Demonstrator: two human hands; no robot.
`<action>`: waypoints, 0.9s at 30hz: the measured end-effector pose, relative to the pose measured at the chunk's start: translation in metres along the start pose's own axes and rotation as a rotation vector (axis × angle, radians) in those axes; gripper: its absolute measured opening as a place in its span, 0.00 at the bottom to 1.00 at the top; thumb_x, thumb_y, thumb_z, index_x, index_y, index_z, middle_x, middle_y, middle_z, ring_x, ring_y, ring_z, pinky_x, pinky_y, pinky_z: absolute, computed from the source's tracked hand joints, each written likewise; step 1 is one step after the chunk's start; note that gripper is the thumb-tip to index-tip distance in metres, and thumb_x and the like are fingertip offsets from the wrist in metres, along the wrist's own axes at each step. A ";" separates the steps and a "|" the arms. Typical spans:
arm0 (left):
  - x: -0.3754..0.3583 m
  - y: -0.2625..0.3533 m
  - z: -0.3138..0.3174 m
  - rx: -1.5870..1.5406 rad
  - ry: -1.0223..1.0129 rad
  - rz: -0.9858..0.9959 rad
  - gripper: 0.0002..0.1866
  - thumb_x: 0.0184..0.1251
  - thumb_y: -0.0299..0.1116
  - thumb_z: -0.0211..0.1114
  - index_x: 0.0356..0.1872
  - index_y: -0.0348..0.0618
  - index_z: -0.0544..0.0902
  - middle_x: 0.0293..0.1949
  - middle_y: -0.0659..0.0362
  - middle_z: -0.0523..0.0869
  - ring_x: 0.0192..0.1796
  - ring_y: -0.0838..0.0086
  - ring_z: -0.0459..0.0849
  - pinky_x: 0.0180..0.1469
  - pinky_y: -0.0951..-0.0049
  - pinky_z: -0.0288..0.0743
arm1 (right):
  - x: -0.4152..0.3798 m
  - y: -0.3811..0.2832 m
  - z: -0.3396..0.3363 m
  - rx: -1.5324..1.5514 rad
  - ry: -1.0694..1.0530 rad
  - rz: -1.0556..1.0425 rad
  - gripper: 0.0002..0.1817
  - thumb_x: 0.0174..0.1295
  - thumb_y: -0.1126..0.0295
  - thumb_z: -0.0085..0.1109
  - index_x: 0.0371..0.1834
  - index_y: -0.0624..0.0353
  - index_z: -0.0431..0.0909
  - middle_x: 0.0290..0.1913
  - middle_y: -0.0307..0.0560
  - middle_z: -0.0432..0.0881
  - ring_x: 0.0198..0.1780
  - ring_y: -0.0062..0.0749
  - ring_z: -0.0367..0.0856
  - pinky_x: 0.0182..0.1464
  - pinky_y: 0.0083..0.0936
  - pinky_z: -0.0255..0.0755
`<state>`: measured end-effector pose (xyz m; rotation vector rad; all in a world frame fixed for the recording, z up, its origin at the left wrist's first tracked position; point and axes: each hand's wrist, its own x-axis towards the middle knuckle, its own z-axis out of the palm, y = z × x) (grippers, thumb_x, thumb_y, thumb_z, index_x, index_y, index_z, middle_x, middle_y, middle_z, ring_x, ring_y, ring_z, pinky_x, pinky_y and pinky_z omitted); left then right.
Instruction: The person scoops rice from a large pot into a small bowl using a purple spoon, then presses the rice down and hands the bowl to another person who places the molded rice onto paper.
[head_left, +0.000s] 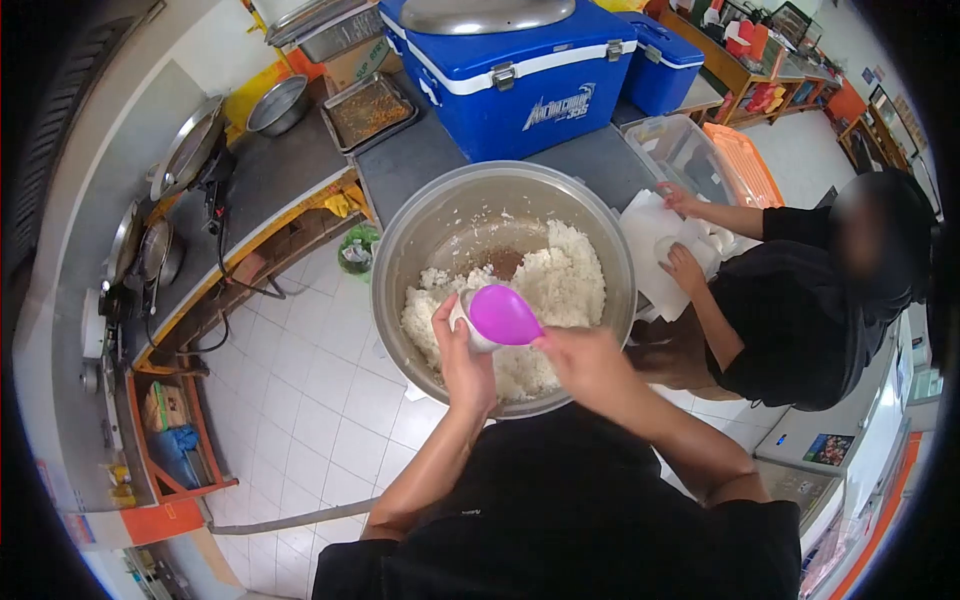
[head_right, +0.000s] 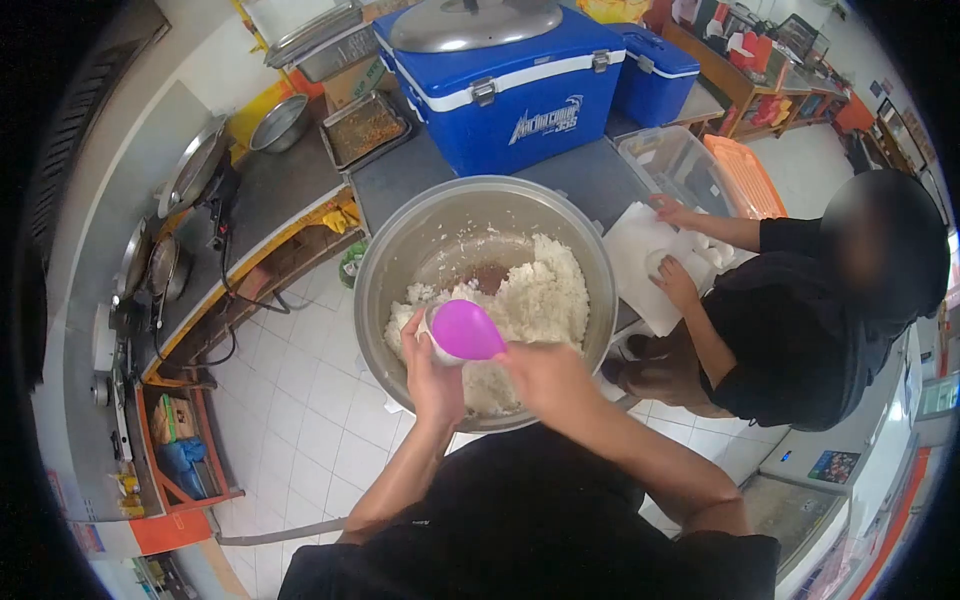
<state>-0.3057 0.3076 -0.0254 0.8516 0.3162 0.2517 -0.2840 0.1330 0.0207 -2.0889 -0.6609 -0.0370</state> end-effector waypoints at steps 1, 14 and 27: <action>-0.003 0.002 0.001 0.005 -0.004 0.022 0.23 0.81 0.43 0.49 0.72 0.50 0.64 0.67 0.52 0.75 0.71 0.62 0.74 0.73 0.51 0.66 | -0.004 0.001 0.017 -0.084 -0.012 0.029 0.14 0.73 0.62 0.60 0.35 0.62 0.85 0.28 0.60 0.82 0.30 0.56 0.83 0.34 0.42 0.76; -0.007 0.039 -0.065 -0.064 0.060 -0.030 0.32 0.83 0.59 0.41 0.69 0.44 0.72 0.63 0.52 0.81 0.64 0.59 0.81 0.66 0.55 0.76 | 0.025 0.025 -0.034 -0.463 -0.441 0.039 0.13 0.69 0.64 0.57 0.40 0.60 0.87 0.36 0.54 0.87 0.44 0.51 0.89 0.43 0.45 0.82; -0.037 0.075 -0.100 -0.011 0.208 -0.126 0.37 0.82 0.64 0.33 0.59 0.39 0.76 0.40 0.49 0.89 0.29 0.59 0.88 0.14 0.71 0.73 | 0.017 0.062 0.029 -0.237 -0.897 -0.133 0.11 0.66 0.67 0.57 0.40 0.61 0.86 0.32 0.61 0.85 0.36 0.53 0.87 0.41 0.49 0.76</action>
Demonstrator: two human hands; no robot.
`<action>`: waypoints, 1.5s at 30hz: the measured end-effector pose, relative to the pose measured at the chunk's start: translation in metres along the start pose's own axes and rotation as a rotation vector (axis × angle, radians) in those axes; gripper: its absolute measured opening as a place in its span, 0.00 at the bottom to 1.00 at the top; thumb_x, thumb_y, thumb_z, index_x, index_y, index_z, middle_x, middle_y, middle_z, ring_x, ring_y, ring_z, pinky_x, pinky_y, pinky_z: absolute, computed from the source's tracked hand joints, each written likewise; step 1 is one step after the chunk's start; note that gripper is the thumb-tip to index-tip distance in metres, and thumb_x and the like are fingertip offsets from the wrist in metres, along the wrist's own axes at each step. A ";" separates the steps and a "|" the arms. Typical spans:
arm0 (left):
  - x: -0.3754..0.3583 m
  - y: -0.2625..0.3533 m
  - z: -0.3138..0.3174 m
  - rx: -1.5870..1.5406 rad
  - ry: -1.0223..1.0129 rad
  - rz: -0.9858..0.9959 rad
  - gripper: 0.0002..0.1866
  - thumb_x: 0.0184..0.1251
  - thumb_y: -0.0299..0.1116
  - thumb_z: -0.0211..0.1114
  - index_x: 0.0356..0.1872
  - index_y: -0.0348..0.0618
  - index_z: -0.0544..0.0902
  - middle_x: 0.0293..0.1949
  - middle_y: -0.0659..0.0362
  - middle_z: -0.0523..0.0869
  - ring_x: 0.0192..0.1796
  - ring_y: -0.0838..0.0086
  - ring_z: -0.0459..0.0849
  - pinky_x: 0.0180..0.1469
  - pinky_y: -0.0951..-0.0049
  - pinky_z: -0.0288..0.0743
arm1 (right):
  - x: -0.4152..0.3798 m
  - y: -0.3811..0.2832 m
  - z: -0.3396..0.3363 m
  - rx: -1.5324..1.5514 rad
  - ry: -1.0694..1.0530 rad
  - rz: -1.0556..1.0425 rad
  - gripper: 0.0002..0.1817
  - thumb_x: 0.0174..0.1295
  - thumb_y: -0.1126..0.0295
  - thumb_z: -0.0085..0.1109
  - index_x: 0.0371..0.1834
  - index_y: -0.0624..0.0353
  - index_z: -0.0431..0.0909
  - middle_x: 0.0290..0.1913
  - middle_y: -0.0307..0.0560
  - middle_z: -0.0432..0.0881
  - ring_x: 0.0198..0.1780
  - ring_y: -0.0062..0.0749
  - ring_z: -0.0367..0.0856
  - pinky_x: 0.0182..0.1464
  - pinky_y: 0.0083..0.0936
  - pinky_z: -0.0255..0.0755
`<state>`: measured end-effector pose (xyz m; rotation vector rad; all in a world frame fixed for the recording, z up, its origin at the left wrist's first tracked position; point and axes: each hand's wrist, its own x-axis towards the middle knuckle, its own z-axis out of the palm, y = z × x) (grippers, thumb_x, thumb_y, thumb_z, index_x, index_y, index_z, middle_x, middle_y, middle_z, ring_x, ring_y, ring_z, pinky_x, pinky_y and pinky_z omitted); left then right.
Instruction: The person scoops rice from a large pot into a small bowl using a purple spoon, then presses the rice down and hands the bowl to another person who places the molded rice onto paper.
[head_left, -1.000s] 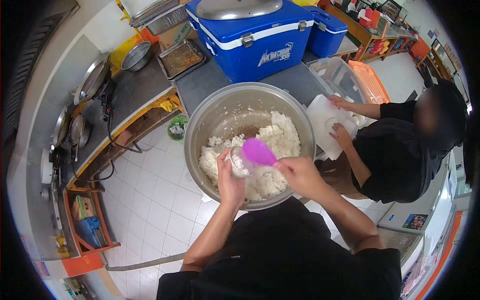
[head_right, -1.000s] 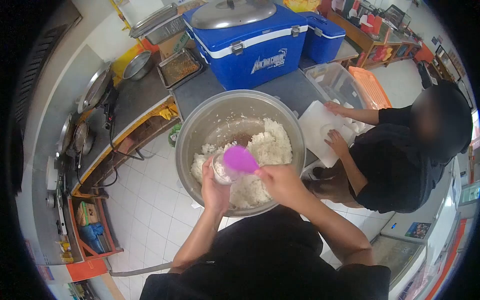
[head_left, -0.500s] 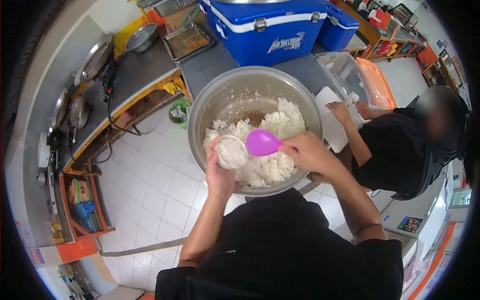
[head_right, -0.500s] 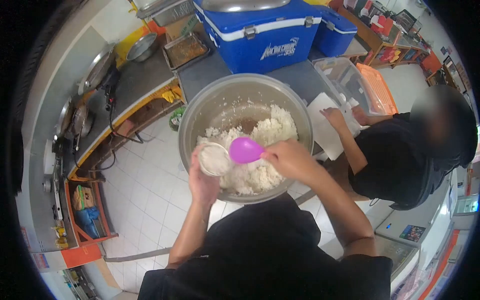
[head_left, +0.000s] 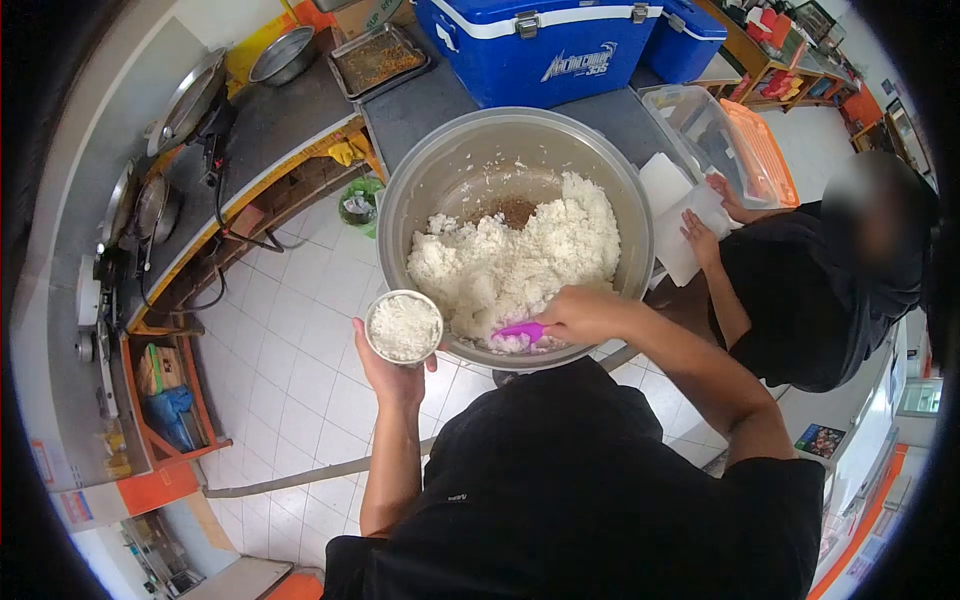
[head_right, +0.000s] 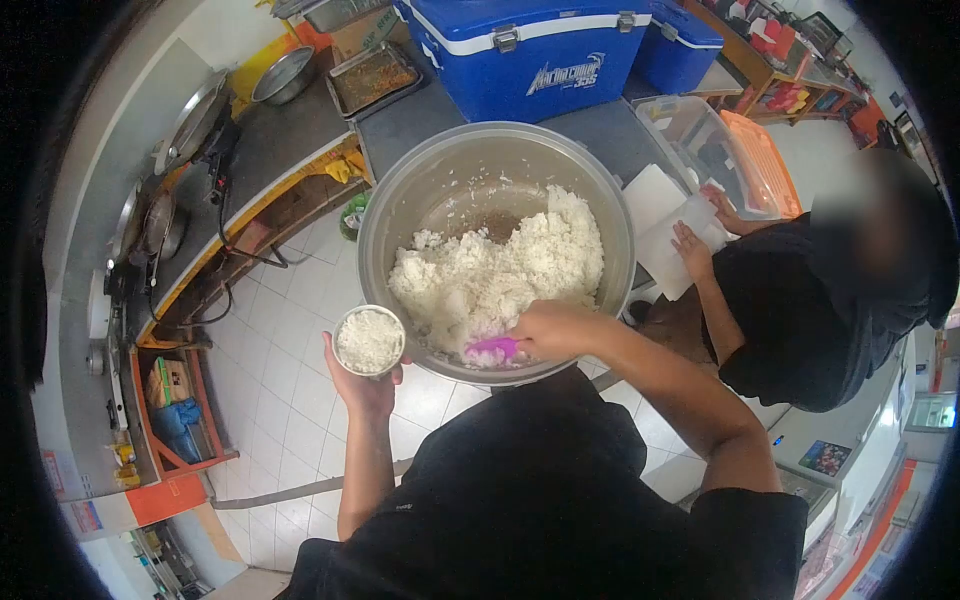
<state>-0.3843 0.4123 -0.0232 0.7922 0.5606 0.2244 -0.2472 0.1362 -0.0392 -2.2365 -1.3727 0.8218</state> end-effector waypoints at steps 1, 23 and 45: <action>-0.001 0.000 0.003 0.005 -0.006 -0.014 0.37 0.82 0.63 0.33 0.59 0.39 0.76 0.39 0.49 0.88 0.28 0.59 0.88 0.14 0.71 0.72 | -0.003 0.011 -0.003 0.074 -0.003 -0.030 0.11 0.66 0.67 0.58 0.40 0.61 0.86 0.32 0.61 0.84 0.35 0.54 0.86 0.40 0.48 0.75; 0.014 -0.048 0.052 -0.078 -0.355 -0.111 0.20 0.74 0.38 0.49 0.65 0.53 0.68 0.65 0.55 0.77 0.65 0.62 0.78 0.68 0.52 0.73 | -0.036 -0.065 0.005 0.000 0.700 0.092 0.27 0.66 0.76 0.58 0.70 0.67 0.73 0.35 0.57 0.83 0.33 0.52 0.84 0.40 0.45 0.80; 0.015 -0.068 0.068 -0.152 -0.490 -0.120 0.22 0.71 0.43 0.52 0.64 0.55 0.68 0.66 0.58 0.77 0.72 0.63 0.74 0.73 0.53 0.67 | -0.053 -0.033 -0.015 0.738 0.383 0.047 0.21 0.80 0.67 0.50 0.73 0.53 0.74 0.42 0.49 0.85 0.38 0.28 0.81 0.40 0.25 0.76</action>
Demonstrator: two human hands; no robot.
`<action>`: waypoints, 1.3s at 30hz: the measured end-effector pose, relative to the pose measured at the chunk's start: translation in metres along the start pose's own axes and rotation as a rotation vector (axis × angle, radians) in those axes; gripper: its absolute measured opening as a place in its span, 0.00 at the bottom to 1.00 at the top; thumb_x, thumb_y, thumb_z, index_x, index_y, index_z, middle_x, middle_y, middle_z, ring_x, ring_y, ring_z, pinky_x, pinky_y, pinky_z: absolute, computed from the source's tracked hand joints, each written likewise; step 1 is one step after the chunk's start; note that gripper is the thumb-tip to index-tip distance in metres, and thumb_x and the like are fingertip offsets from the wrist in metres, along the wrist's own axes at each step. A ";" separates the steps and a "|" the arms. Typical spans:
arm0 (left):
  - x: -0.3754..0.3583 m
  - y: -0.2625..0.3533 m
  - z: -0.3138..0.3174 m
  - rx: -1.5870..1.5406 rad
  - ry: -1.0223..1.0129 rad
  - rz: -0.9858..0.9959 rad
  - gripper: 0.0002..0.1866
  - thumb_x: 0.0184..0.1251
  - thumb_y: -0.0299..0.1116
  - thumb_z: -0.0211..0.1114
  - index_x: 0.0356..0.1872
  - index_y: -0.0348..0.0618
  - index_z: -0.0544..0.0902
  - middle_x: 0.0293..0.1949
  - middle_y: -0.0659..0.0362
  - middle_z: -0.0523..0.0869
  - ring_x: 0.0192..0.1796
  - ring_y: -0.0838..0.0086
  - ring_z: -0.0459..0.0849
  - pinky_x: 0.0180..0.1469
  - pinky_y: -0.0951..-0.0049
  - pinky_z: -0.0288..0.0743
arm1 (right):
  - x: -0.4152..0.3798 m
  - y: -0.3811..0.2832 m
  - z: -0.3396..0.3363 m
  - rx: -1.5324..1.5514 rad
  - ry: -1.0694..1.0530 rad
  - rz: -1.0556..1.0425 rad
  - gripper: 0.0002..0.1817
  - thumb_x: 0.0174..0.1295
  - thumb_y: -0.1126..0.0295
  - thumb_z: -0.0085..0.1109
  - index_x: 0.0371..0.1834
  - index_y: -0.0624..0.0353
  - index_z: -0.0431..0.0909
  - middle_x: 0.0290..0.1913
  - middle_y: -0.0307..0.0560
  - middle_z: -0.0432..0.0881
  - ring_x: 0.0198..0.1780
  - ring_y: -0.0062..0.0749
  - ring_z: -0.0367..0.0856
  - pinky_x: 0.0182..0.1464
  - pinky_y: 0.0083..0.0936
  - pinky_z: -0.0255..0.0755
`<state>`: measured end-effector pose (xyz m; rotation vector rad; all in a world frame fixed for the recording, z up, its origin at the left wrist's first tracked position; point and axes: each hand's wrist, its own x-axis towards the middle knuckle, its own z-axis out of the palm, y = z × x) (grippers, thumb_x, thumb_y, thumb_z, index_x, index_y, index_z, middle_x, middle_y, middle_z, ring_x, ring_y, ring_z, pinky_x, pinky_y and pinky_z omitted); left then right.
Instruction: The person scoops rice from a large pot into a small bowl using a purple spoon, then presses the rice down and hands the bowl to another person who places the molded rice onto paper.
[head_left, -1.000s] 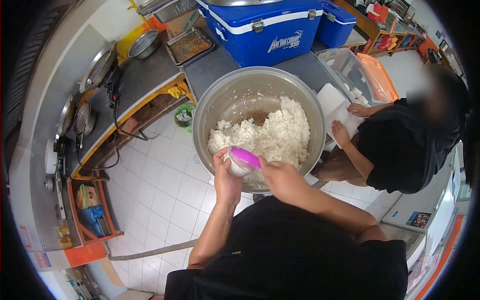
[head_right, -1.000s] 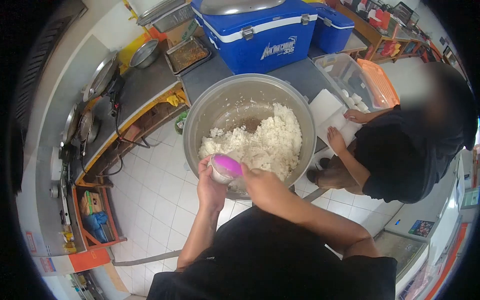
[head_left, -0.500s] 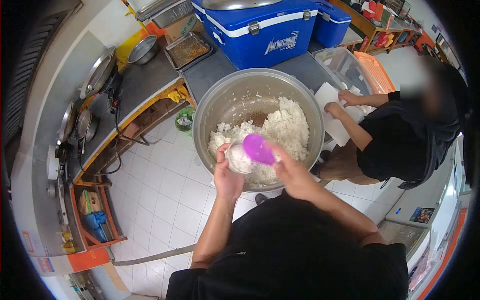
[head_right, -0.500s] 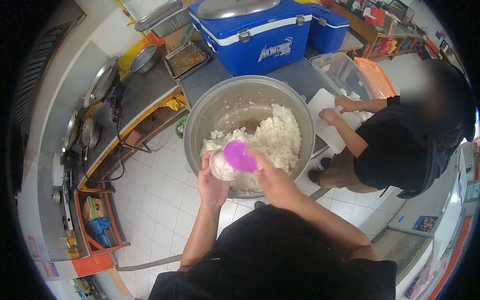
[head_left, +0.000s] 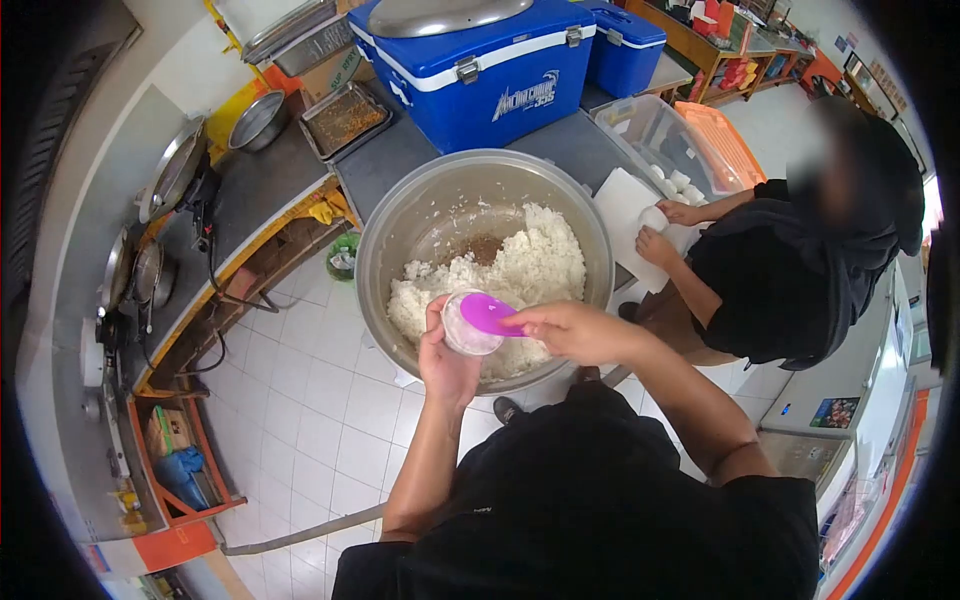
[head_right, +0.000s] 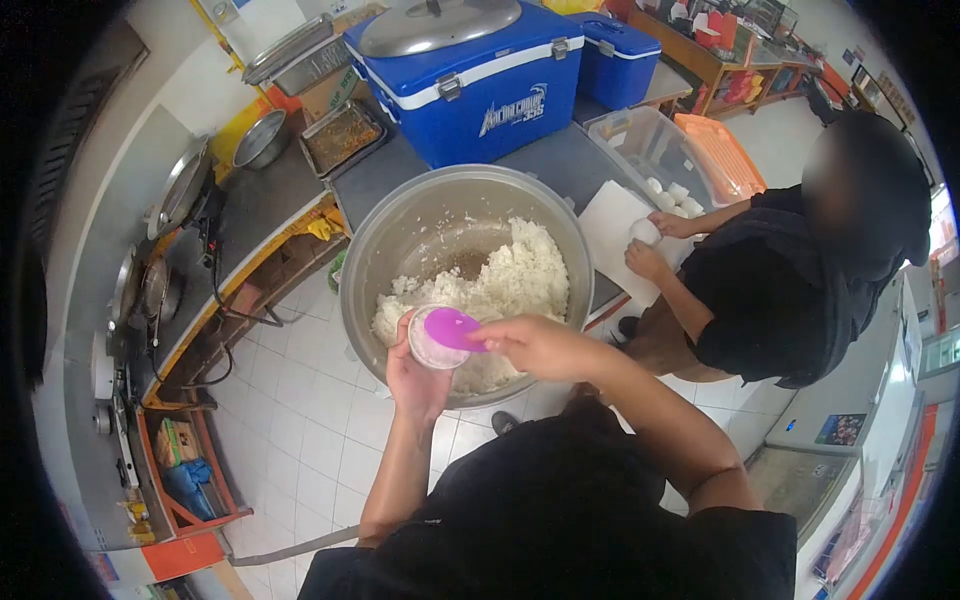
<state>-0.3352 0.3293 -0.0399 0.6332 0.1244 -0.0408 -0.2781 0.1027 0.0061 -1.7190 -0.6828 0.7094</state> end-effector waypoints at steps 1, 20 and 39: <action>0.002 -0.005 0.001 -0.030 0.021 0.030 0.25 0.71 0.46 0.52 0.67 0.55 0.69 0.68 0.57 0.77 0.72 0.62 0.75 0.72 0.51 0.69 | -0.008 -0.020 -0.020 0.322 -0.078 0.198 0.22 0.81 0.66 0.50 0.75 0.50 0.71 0.35 0.44 0.81 0.30 0.23 0.75 0.32 0.22 0.71; 0.149 -0.288 0.146 -0.330 0.008 -0.557 0.28 0.74 0.53 0.55 0.65 0.44 0.76 0.67 0.49 0.78 0.69 0.53 0.76 0.66 0.46 0.73 | -0.260 0.243 -0.096 0.372 0.549 0.613 0.23 0.78 0.52 0.56 0.65 0.53 0.64 0.23 0.40 0.75 0.19 0.22 0.70 0.17 0.22 0.59; 0.228 -0.085 0.166 0.938 0.014 0.350 0.17 0.80 0.39 0.58 0.64 0.47 0.78 0.61 0.56 0.81 0.65 0.66 0.77 0.67 0.63 0.71 | -0.168 0.106 -0.128 -0.095 0.505 0.318 0.13 0.75 0.64 0.54 0.53 0.60 0.79 0.28 0.55 0.86 0.34 0.53 0.88 0.41 0.47 0.78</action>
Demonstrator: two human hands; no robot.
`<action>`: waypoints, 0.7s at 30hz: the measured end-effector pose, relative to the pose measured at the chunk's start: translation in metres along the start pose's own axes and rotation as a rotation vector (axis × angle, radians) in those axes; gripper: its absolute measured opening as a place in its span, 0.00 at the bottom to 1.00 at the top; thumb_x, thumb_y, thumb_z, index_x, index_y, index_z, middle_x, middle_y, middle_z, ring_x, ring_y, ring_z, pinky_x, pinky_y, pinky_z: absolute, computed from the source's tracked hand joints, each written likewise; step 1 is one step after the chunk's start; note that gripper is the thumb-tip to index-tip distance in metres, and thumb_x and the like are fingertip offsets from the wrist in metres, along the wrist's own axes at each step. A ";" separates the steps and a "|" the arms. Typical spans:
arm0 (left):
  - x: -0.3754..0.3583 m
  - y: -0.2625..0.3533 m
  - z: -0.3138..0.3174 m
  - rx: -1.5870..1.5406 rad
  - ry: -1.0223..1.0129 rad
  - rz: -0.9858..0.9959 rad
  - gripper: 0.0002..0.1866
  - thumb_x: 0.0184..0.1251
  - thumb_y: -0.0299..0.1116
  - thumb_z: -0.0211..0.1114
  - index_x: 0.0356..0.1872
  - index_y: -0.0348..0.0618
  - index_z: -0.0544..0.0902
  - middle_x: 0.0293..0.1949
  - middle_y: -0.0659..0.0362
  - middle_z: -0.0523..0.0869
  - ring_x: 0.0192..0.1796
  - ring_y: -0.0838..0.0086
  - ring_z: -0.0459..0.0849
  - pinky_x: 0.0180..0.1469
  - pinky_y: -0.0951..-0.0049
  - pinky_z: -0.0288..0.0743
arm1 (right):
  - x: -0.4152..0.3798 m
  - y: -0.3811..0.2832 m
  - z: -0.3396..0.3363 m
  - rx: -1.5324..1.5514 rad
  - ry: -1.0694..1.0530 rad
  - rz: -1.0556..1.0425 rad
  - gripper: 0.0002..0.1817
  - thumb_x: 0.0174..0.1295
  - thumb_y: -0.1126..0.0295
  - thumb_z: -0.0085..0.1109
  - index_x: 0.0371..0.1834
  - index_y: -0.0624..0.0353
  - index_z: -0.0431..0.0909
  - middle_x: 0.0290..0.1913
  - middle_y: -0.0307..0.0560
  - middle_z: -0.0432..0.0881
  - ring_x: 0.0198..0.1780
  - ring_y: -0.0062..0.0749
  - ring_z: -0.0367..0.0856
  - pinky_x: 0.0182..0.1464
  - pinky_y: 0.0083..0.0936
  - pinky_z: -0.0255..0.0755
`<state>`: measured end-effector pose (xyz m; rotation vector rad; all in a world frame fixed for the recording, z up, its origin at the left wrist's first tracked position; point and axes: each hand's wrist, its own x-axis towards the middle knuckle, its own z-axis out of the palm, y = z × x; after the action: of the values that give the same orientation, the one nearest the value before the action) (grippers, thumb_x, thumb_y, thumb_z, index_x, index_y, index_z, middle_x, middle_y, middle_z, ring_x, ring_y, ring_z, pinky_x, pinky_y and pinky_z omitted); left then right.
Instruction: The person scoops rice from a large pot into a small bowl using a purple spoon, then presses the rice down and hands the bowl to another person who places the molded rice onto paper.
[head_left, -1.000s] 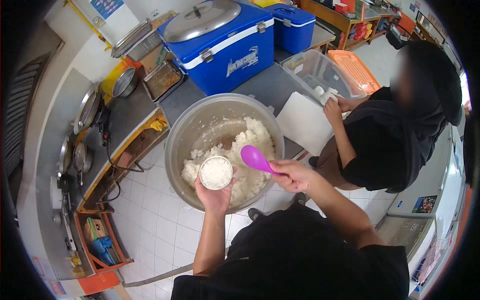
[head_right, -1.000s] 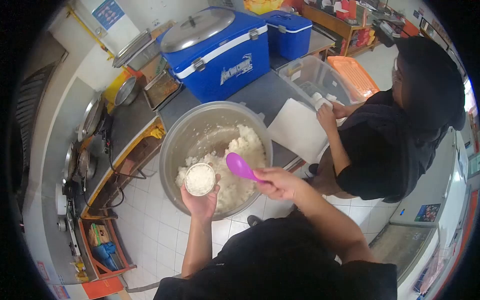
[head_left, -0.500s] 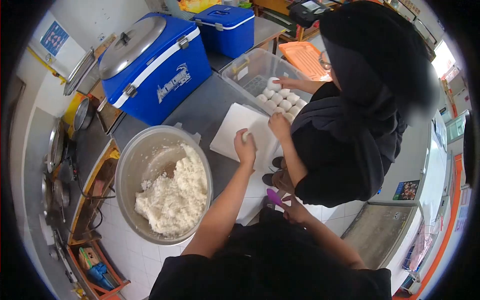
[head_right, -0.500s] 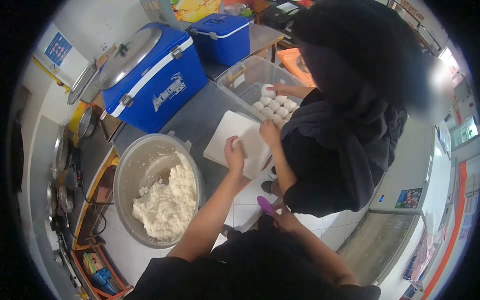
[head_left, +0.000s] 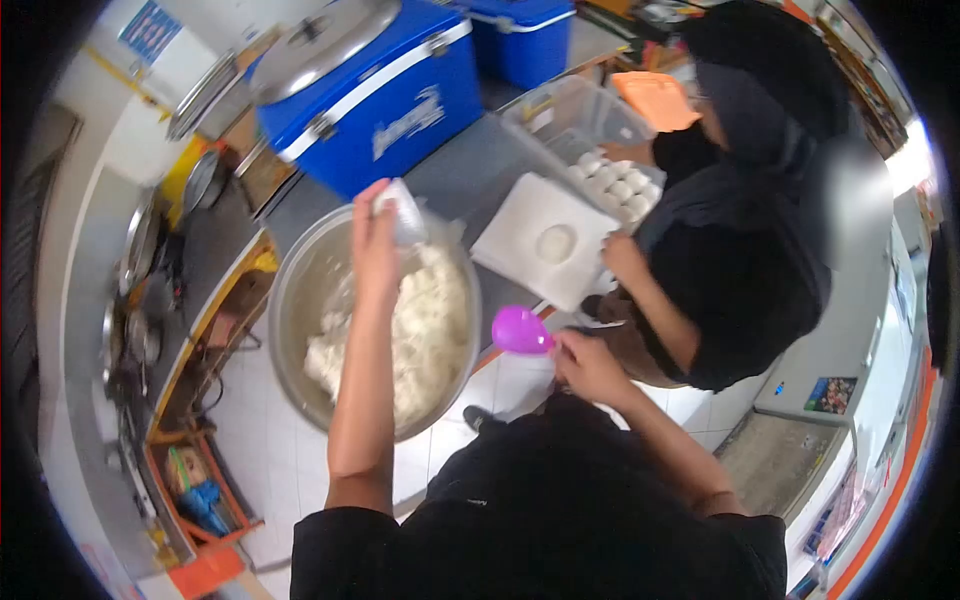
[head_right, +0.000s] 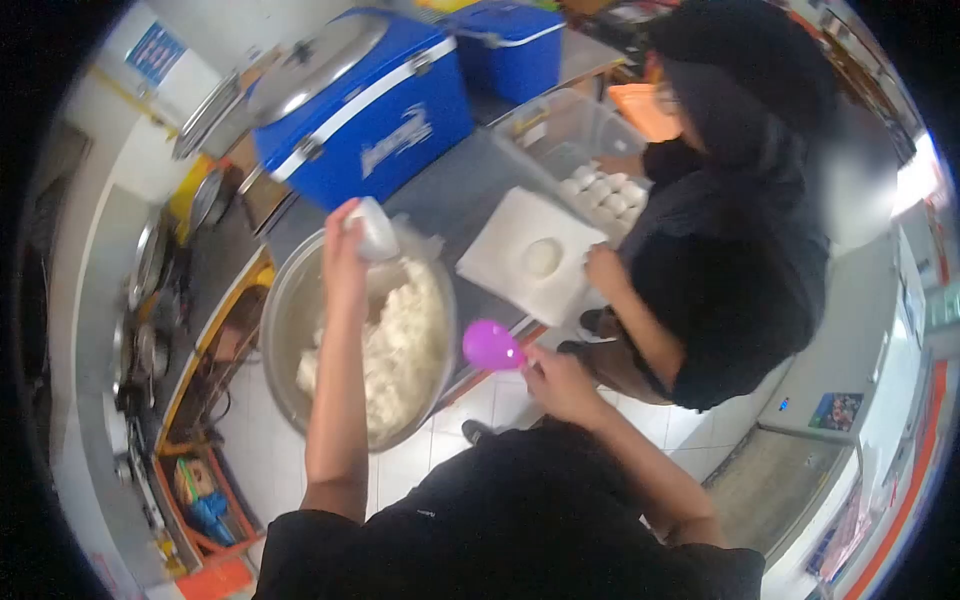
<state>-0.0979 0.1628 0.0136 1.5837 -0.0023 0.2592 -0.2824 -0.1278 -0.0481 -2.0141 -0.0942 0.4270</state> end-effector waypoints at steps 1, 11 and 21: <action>-0.022 0.023 -0.037 -0.256 0.050 -0.104 0.17 0.83 0.41 0.54 0.64 0.47 0.78 0.62 0.57 0.80 0.66 0.68 0.77 0.68 0.63 0.71 | 0.009 -0.017 0.013 -0.199 0.153 -0.181 0.13 0.75 0.64 0.54 0.54 0.59 0.80 0.30 0.59 0.86 0.35 0.59 0.86 0.41 0.50 0.79; -0.187 0.049 -0.278 -0.083 0.299 -0.258 0.24 0.87 0.48 0.40 0.66 0.43 0.73 0.61 0.57 0.80 0.65 0.69 0.78 0.68 0.62 0.72 | 0.109 -0.112 0.151 -1.109 -0.379 -0.324 0.13 0.60 0.74 0.58 0.46 0.63 0.88 0.42 0.59 0.90 0.43 0.52 0.91 0.41 0.45 0.84; -0.259 0.020 -0.288 -0.108 0.408 -0.375 0.23 0.83 0.47 0.50 0.69 0.46 0.70 0.62 0.56 0.78 0.64 0.70 0.77 0.67 0.64 0.72 | 0.133 -0.132 0.166 -1.069 -0.731 -0.140 0.13 0.57 0.70 0.60 0.40 0.67 0.88 0.40 0.66 0.87 0.43 0.60 0.88 0.46 0.50 0.81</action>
<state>-0.4002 0.4051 -0.0079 1.3698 0.5817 0.2772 -0.1994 0.1075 -0.0345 -2.7168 -1.1040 1.1798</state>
